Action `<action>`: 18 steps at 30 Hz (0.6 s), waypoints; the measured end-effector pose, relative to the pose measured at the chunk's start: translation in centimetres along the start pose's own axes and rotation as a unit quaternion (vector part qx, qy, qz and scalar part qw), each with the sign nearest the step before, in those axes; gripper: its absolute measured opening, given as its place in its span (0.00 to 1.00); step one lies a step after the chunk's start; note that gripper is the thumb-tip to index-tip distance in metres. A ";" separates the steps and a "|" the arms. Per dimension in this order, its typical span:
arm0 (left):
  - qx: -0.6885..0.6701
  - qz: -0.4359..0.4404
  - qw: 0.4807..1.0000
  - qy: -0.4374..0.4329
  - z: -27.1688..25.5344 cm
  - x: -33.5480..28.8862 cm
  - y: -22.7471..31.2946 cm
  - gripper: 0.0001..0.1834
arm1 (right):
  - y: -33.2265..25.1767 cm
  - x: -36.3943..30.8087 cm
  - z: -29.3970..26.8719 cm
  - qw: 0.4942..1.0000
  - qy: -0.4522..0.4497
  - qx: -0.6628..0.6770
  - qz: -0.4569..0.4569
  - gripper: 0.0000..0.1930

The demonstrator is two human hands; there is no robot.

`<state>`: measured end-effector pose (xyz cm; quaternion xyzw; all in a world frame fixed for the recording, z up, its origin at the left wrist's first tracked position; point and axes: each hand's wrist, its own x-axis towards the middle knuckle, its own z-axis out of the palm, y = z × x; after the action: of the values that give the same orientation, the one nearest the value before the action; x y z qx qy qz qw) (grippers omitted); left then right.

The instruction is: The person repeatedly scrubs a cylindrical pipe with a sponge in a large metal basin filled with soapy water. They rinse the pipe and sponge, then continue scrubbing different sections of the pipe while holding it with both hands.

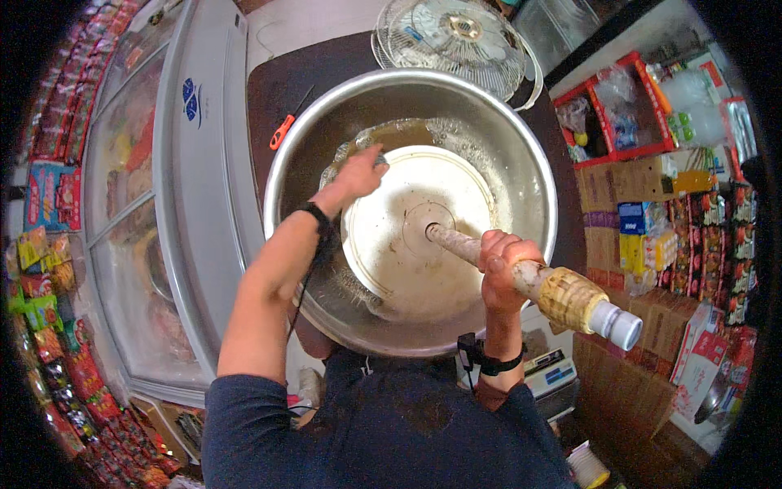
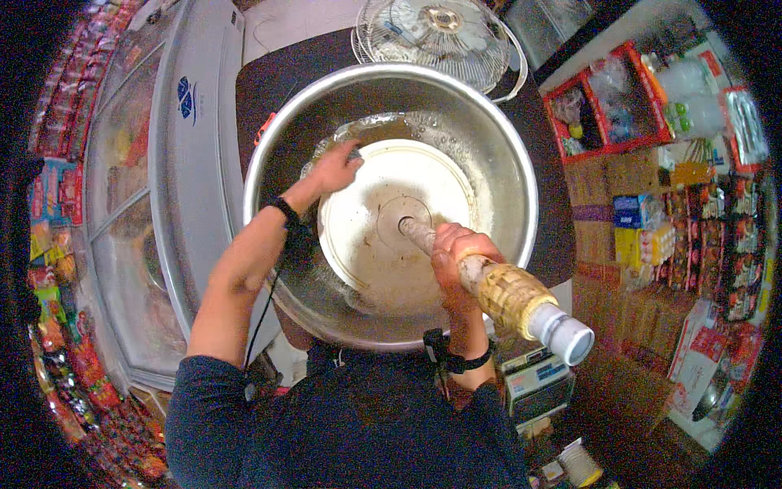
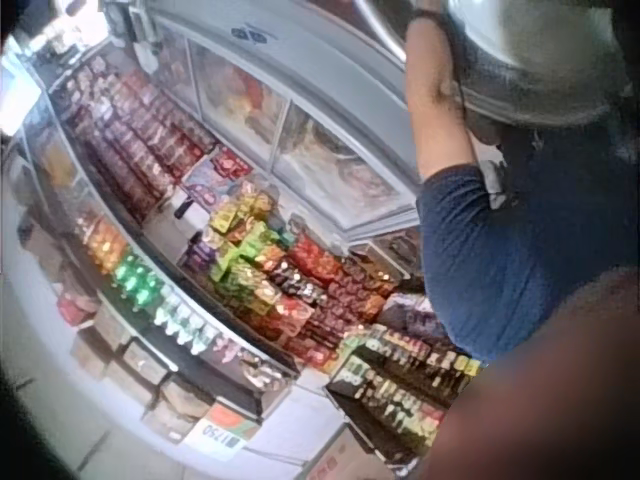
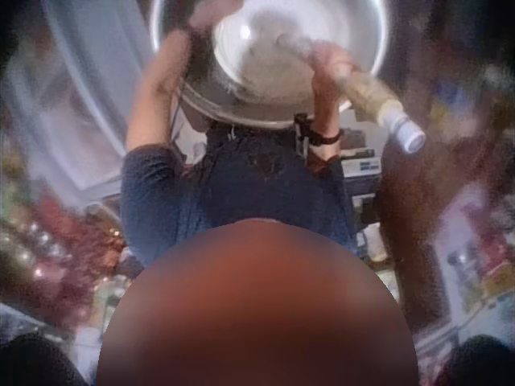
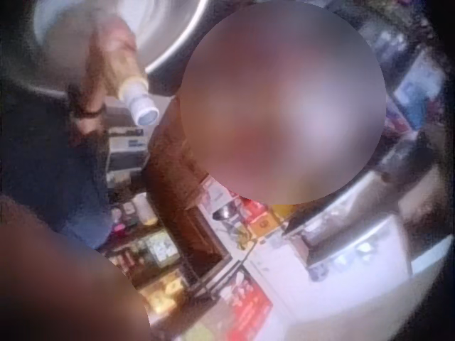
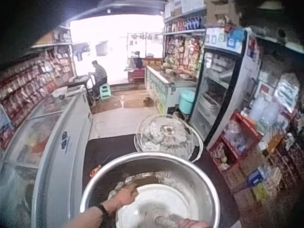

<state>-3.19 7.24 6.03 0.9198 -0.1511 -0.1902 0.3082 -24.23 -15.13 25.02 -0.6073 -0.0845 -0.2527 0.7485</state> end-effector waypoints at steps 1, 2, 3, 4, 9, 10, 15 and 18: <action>-0.016 -0.023 1.000 -0.007 -1.1 -0.7 -0.8 0.32 | -0.1 -0.1 -0.1 1.000 0.008 -0.029 0.000 0.12; -0.001 -0.012 1.000 -0.020 -2.2 -1.5 -1.7 0.31 | -0.6 -0.1 -0.4 0.999 0.005 0.049 0.008 0.13; -0.033 -0.014 0.998 -0.047 -2.8 -2.2 -2.3 0.29 | -0.8 -0.1 -0.4 1.000 -0.002 0.020 0.011 0.12; -0.056 -0.027 0.996 -0.062 -3.3 -2.7 -2.8 0.28 | -1.1 -0.1 -0.5 1.000 -0.012 -0.006 0.009 0.11; -0.014 0.025 0.999 -0.018 -2.2 -0.5 -1.9 0.29 | -2.0 0.2 -0.1 0.995 -0.092 0.003 0.033 0.12; -0.018 0.030 0.999 -0.002 -1.7 0.4 -1.1 0.29 | -2.0 0.2 0.0 0.994 -0.102 0.016 0.039 0.12; -0.009 0.004 1.000 -0.015 -2.5 -0.5 -0.5 0.28 | -2.0 0.5 0.0 0.997 -0.046 0.026 0.048 0.11; -0.006 -0.027 0.998 -0.059 -4.3 -4.5 -2.2 0.28 | -2.1 0.6 -0.1 0.997 -0.002 0.030 0.069 0.10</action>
<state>-4.91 12.91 8.98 0.9088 -0.1436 -0.2534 0.2989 -24.71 -15.69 27.06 -0.5893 -0.0514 -0.1971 0.7818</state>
